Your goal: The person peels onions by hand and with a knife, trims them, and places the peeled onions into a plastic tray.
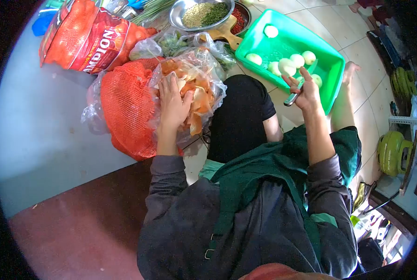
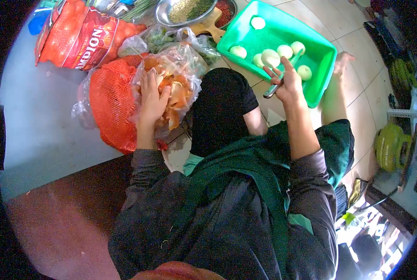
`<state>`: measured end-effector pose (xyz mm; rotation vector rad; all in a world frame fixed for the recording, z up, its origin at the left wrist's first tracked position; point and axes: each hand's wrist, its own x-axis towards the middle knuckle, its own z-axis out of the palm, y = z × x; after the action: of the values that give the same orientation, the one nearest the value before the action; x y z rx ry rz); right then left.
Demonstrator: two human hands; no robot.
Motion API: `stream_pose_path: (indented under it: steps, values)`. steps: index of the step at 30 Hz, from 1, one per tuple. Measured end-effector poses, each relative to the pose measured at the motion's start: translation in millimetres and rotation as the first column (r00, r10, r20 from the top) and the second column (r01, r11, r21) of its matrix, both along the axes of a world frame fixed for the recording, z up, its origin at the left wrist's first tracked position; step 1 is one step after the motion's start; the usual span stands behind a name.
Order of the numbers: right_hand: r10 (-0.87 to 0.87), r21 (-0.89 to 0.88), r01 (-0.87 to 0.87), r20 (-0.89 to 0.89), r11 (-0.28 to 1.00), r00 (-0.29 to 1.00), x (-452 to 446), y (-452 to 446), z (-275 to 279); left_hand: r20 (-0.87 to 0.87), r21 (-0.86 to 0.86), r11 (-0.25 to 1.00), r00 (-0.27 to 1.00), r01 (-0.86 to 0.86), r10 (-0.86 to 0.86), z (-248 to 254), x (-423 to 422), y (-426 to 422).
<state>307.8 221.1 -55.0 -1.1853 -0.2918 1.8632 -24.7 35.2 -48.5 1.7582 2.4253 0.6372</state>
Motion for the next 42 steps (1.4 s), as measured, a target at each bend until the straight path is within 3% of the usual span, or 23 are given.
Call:
stream_pose_path:
  steps: [1, 4, 6, 9, 10, 12, 13, 15, 16, 17, 18, 19, 22, 25, 28, 29, 32, 37, 39, 41, 42]
  values:
    - [-0.025, -0.023, 0.026, 0.044, 0.999, 0.999, -0.5, 0.5, 0.1, 0.017, 0.020, 0.999, 1.000, 0.026, -0.026, 8.3, -0.6, -0.2]
    - [0.066, 0.157, -0.099, 0.206, 0.983, 0.976, -14.5, -12.7, 12.7, 0.049, 0.064, 0.995, 0.996, 0.072, -0.076, 34.8, 1.1, -2.1]
    - [0.205, 0.274, -0.309, 0.351, 0.910, 0.914, -34.2, -31.1, 26.9, 0.046, 0.071, 0.996, 0.997, 0.052, -0.056, 47.3, 5.0, -3.7]
    - [0.190, 0.582, -0.541, 0.555, 0.607, 0.810, -73.7, -66.2, 35.4, -0.076, 0.174, 0.983, 0.996, 0.065, -0.052, 47.7, 2.0, -5.2]
    - [0.227, 0.591, -0.600, 0.584, 0.540, 0.779, -86.5, -73.7, 34.0, -0.037, 0.190, 0.979, 0.997, 0.067, -0.061, 49.9, 1.8, -5.5]
    - [0.243, 0.465, -0.771, 0.764, 0.435, 0.598, -105.6, -83.9, 40.4, 0.035, 0.239, 0.968, 0.995, 0.084, -0.095, 55.6, 4.1, -3.9]
    - [0.101, 0.521, -0.779, 0.806, 0.348, 0.583, -116.7, -87.3, 34.3, -0.057, 0.291, 0.953, 0.996, 0.086, -0.072, 54.3, 6.5, -2.7]
    - [0.074, 0.505, -0.806, 0.832, 0.309, 0.550, -133.6, -87.5, 19.3, 0.037, 0.285, 0.959, 0.999, 0.011, -0.022, 67.4, 19.4, -2.6]
    - [0.058, 0.563, -0.764, 0.792, 0.314, 0.607, -135.3, -90.0, 26.6, 0.085, 0.277, 0.961, 0.996, -0.023, -0.001, 72.5, 25.3, -3.4]
    - [0.149, 0.538, -0.780, 0.785, 0.319, 0.602, -137.8, -87.4, 26.5, 0.166, 0.273, 0.961, 0.986, -0.040, -0.006, 74.3, 27.5, -3.0]
    - [0.042, 0.598, -0.738, 0.768, 0.311, 0.640, -143.3, -87.3, 23.6, 0.246, 0.264, 0.963, 0.969, -0.055, -0.012, 73.3, 27.5, -2.0]
    - [0.090, 0.586, -0.742, 0.762, 0.327, 0.641, -143.0, -86.8, 37.0, 0.326, 0.245, 0.967, 0.945, -0.068, -0.017, 71.8, 27.3, -2.4]
    - [0.038, 0.615, -0.734, 0.759, 0.287, 0.650, -149.8, -85.6, 46.5, 0.202, 0.244, 0.969, 0.979, -0.023, -0.028, 67.6, 28.1, -2.3]
    - [0.034, 0.607, -0.756, 0.774, 0.245, 0.633, -144.4, -87.8, 54.7, 0.184, 0.278, 0.960, 0.983, -0.024, -0.029, 71.4, 34.2, -1.5]
    - [0.003, 0.601, -0.779, 0.791, 0.179, 0.611, -136.0, -89.8, 59.5, -0.174, 0.317, 0.940, 0.982, 0.122, -0.069, 62.0, 25.4, -4.5]
    - [-0.045, 0.547, -0.811, 0.834, 0.208, 0.550, -138.7, -91.3, 50.9, -0.230, 0.383, 0.911, 0.971, 0.154, -0.067, 61.1, 24.8, -3.0]
    - [-0.149, 0.637, -0.763, 0.770, 0.110, 0.621, -127.7, -90.9, 64.7, -0.006, 0.341, 0.940, 1.000, -0.022, 0.025, 61.8, 28.5, -10.2]
    - [-0.151, 0.707, -0.708, 0.699, -0.005, 0.699, -118.0, -93.3, 87.5, 0.043, 0.286, 0.958, 0.998, 0.034, -0.048, 63.2, 19.4, -12.7]
    - [-0.113, 0.614, -0.789, 0.785, 0.019, 0.609, -120.5, -96.3, 88.5, 0.058, 0.279, 0.960, 0.998, 0.009, -0.026, 66.6, 23.9, -13.2]
    - [-0.110, 0.587, -0.809, 0.805, 0.015, 0.582, -122.4, -99.4, 85.2, -0.041, 0.417, 0.907, 0.998, 0.056, -0.043, 63.4, 24.1, -10.7]
    - [0.001, 0.489, -0.872, 0.872, 0.035, 0.489, -120.3, -102.6, 96.4, -0.088, 0.483, 0.872, 0.995, 0.081, -0.043, 61.6, 22.6, -11.1]
